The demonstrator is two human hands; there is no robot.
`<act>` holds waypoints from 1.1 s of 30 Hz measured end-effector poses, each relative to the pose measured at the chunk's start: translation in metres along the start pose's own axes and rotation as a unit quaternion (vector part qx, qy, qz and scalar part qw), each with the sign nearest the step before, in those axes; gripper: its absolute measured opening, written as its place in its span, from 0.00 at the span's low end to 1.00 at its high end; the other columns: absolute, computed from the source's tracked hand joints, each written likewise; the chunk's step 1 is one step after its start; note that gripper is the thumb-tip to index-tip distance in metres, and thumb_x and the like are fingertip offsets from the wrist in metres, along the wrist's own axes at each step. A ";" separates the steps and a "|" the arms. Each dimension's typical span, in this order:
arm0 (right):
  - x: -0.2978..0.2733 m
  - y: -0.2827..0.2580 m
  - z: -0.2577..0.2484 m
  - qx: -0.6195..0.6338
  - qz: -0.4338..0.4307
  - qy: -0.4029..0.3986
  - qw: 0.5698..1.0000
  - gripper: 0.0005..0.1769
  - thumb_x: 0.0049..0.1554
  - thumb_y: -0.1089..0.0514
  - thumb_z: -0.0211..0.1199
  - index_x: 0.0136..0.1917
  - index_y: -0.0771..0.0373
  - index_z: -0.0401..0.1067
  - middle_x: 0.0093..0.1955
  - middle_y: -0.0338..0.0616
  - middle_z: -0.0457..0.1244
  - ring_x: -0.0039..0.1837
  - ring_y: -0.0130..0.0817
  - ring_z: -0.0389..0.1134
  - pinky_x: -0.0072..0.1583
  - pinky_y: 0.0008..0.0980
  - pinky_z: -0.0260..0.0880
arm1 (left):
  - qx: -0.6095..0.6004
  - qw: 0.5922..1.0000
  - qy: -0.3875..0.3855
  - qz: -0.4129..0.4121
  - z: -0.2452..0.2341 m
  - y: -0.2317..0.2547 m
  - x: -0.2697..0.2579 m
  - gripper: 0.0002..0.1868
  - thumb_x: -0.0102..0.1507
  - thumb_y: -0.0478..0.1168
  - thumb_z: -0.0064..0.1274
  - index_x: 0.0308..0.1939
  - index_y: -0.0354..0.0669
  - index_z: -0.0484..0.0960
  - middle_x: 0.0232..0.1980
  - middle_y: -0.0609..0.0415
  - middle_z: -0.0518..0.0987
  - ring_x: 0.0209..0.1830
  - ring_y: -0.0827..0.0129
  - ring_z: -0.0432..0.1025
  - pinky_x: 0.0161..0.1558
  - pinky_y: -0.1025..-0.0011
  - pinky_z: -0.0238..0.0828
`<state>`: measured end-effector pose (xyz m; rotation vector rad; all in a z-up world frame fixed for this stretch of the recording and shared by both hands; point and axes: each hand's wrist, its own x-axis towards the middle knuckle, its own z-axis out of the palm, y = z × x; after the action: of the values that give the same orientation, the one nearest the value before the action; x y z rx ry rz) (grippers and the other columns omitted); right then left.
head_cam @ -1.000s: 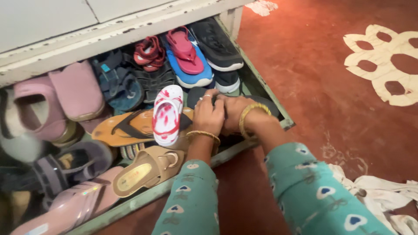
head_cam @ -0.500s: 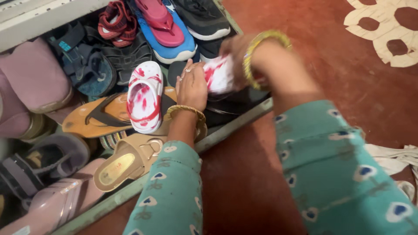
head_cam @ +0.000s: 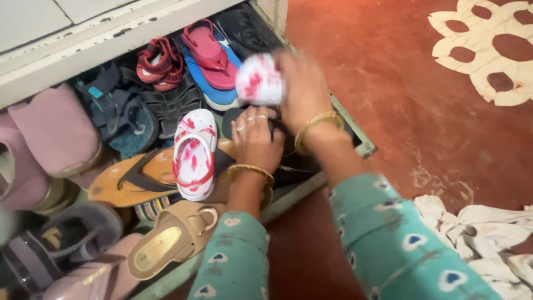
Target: The person organizes a drawer full of footwear by hand. They pick up various shoes and sandals, reposition them, and arrange them neatly within the drawer.
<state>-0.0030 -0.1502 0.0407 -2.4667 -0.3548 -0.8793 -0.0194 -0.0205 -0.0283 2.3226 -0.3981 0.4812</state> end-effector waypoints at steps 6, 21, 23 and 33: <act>-0.032 -0.005 0.029 0.003 0.102 0.035 0.994 0.33 0.52 0.68 0.63 0.71 0.55 0.68 0.73 0.61 0.56 0.74 0.63 0.55 0.74 0.50 0.54 | -0.029 0.978 0.148 -0.147 0.025 0.010 0.009 0.19 0.55 0.35 0.53 0.49 0.31 0.73 0.56 0.30 0.70 0.62 0.35 0.62 0.68 0.43 0.55; -0.062 0.005 0.034 -0.001 0.138 0.072 0.988 0.36 0.53 0.58 0.64 0.74 0.60 0.64 0.78 0.58 0.55 0.78 0.58 0.53 0.76 0.51 0.52 | 0.019 0.996 0.084 0.016 0.000 0.021 0.019 0.35 0.57 0.36 0.59 0.70 0.52 0.74 0.80 0.48 0.58 0.72 0.39 0.57 0.70 0.48 0.56; -0.062 0.014 0.039 -0.063 0.151 0.064 0.984 0.34 0.52 0.54 0.67 0.71 0.61 0.66 0.77 0.57 0.55 0.74 0.58 0.56 0.74 0.52 0.53 | 0.011 0.999 0.048 -0.014 -0.005 0.023 0.028 0.33 0.57 0.39 0.60 0.69 0.55 0.76 0.78 0.49 0.60 0.68 0.41 0.60 0.67 0.50 0.61; -0.060 0.007 0.043 -0.078 0.170 0.159 0.969 0.31 0.54 0.53 0.63 0.68 0.66 0.66 0.63 0.58 0.61 0.67 0.55 0.60 0.66 0.50 0.60 | 0.086 0.986 -0.102 -0.101 -0.019 0.034 0.065 0.30 0.56 0.51 0.64 0.63 0.56 0.77 0.73 0.45 0.58 0.63 0.35 0.62 0.55 0.47 0.67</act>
<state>-0.0237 -0.1374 -0.0299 -2.3685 0.2525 -1.1581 0.0196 -0.0400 0.0335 2.5576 -0.2202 0.1861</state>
